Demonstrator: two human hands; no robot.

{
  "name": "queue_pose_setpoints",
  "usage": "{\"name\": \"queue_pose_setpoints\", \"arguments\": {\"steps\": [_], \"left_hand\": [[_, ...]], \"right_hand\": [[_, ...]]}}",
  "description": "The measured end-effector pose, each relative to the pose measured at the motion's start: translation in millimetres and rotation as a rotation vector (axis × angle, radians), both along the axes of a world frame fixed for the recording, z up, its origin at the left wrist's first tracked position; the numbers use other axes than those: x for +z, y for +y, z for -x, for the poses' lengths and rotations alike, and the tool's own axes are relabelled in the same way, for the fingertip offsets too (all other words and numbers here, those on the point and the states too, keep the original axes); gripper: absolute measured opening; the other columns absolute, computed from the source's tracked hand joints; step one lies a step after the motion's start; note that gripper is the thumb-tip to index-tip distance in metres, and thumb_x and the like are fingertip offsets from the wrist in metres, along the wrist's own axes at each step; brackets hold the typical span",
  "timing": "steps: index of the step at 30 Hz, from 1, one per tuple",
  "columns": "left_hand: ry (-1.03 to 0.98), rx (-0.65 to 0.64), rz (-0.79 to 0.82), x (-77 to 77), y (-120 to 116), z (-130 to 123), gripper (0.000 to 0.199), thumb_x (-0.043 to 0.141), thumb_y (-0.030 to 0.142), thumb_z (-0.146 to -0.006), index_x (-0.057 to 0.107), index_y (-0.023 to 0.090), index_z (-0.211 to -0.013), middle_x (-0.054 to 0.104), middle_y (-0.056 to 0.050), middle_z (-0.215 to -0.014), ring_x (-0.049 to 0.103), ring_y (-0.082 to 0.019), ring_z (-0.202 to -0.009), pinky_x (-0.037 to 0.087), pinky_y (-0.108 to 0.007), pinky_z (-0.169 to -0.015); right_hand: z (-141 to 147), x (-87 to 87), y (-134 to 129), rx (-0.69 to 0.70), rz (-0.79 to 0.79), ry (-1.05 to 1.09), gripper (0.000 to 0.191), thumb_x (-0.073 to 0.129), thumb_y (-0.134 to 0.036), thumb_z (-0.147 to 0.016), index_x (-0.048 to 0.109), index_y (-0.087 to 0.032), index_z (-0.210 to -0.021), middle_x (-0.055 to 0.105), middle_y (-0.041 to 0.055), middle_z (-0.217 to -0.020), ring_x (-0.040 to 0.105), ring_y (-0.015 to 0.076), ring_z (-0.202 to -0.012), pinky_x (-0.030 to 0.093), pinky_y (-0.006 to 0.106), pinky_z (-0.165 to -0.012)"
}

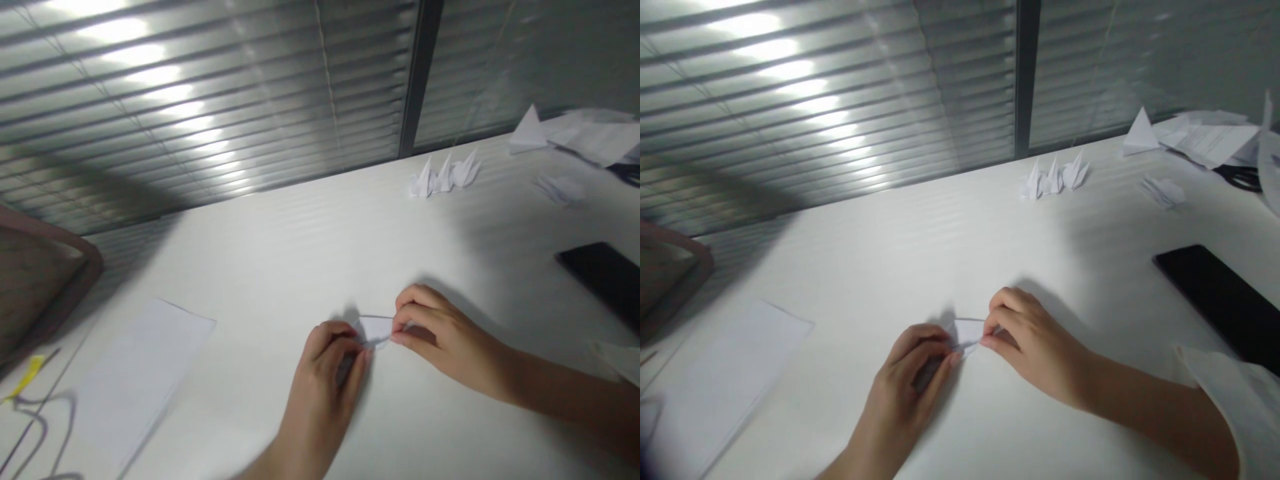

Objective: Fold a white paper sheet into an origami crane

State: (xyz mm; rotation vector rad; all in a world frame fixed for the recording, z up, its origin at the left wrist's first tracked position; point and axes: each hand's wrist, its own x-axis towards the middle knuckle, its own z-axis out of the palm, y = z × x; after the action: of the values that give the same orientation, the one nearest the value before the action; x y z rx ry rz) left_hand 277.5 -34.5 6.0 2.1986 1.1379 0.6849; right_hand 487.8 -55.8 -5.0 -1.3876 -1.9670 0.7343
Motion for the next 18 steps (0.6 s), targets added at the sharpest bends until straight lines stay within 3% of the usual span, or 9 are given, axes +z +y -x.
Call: {"name": "queue_pose_setpoints", "arguments": {"steps": [9,18], "left_hand": [[0.046,-0.034,-0.002,2.9,-4.6,-0.4,0.004,0.053,0.020,-0.091,0.057,0.020,-0.092,0.052,-0.008,-0.106,0.053,-0.021,-0.102,0.049,-0.036,-0.088],[0.096,-0.067,-0.087,-1.9,-3.2,-3.6,0.010,0.046,0.009,-0.093,0.051,0.017,-0.092,0.049,-0.008,-0.103,0.050,-0.021,-0.095,0.049,-0.036,-0.082]], "right_hand": [[5.7,-2.7,1.7,-0.081,0.055,-0.074,0.007,0.055,-0.016,-0.089,0.057,-0.019,-0.083,0.053,0.0053,-0.095,0.051,0.0201,-0.096,0.045,0.039,-0.088],[6.8,-0.7,0.1,-0.107,0.030,-0.117,0.009,0.054,-0.013,-0.088,0.055,-0.018,-0.081,0.052,0.0056,-0.092,0.052,0.0203,-0.091,0.044,0.041,-0.084]]}}
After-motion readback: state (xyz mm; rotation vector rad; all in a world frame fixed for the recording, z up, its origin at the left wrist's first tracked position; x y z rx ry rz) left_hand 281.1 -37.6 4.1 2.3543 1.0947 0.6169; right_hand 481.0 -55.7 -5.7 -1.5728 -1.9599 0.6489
